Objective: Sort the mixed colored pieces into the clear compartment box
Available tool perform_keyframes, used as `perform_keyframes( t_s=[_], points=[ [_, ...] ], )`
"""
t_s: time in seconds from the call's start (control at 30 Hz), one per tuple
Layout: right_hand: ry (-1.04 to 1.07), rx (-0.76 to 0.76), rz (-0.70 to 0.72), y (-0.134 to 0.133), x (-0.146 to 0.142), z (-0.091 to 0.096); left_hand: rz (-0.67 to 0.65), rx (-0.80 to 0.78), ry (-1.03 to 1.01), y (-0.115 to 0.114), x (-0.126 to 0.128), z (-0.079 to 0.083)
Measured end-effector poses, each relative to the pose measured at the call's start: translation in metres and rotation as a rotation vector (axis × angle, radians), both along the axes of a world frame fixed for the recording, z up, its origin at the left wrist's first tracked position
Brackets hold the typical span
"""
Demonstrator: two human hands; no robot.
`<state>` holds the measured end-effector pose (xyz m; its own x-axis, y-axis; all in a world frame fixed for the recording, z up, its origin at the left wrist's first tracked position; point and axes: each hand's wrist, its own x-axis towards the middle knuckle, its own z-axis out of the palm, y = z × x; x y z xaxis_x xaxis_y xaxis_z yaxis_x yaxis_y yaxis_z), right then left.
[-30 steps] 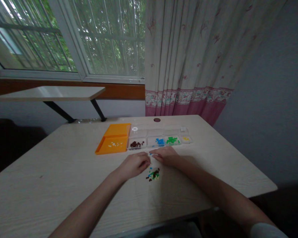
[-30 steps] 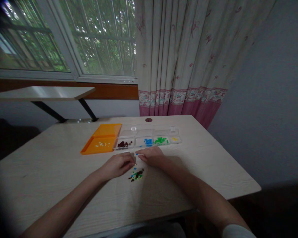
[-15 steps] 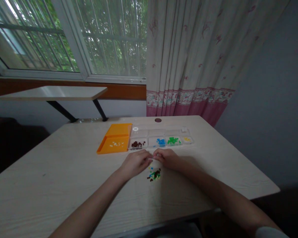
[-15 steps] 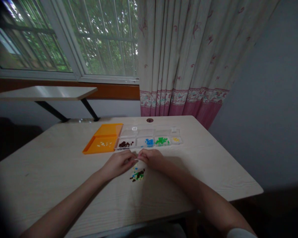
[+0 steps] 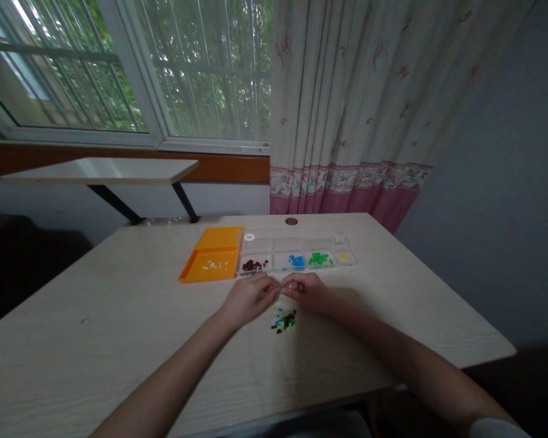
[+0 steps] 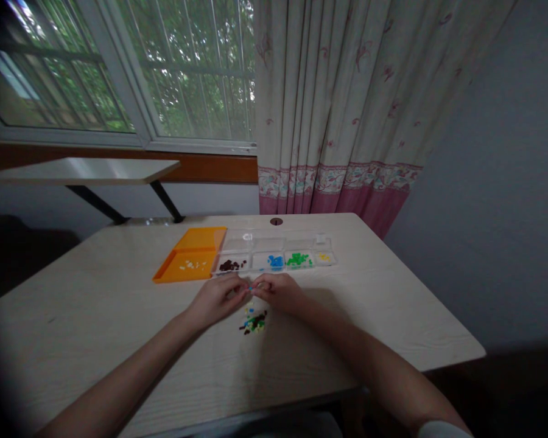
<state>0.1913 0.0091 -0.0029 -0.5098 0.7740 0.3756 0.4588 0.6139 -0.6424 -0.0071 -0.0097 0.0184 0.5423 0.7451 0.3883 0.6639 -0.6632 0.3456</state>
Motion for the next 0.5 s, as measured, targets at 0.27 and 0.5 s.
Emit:
perform_keyframes(
  t_s=[0.27,0.5],
  points=[
    [-0.046,0.234,-0.087,0.000,0.003,-0.003,-0.014,-0.058,-0.027,0.000,0.001,0.002],
    [0.087,0.473,-0.372,0.007,0.015,0.012,-0.246,-0.160,0.073,0.000,-0.002,0.001]
  ],
)
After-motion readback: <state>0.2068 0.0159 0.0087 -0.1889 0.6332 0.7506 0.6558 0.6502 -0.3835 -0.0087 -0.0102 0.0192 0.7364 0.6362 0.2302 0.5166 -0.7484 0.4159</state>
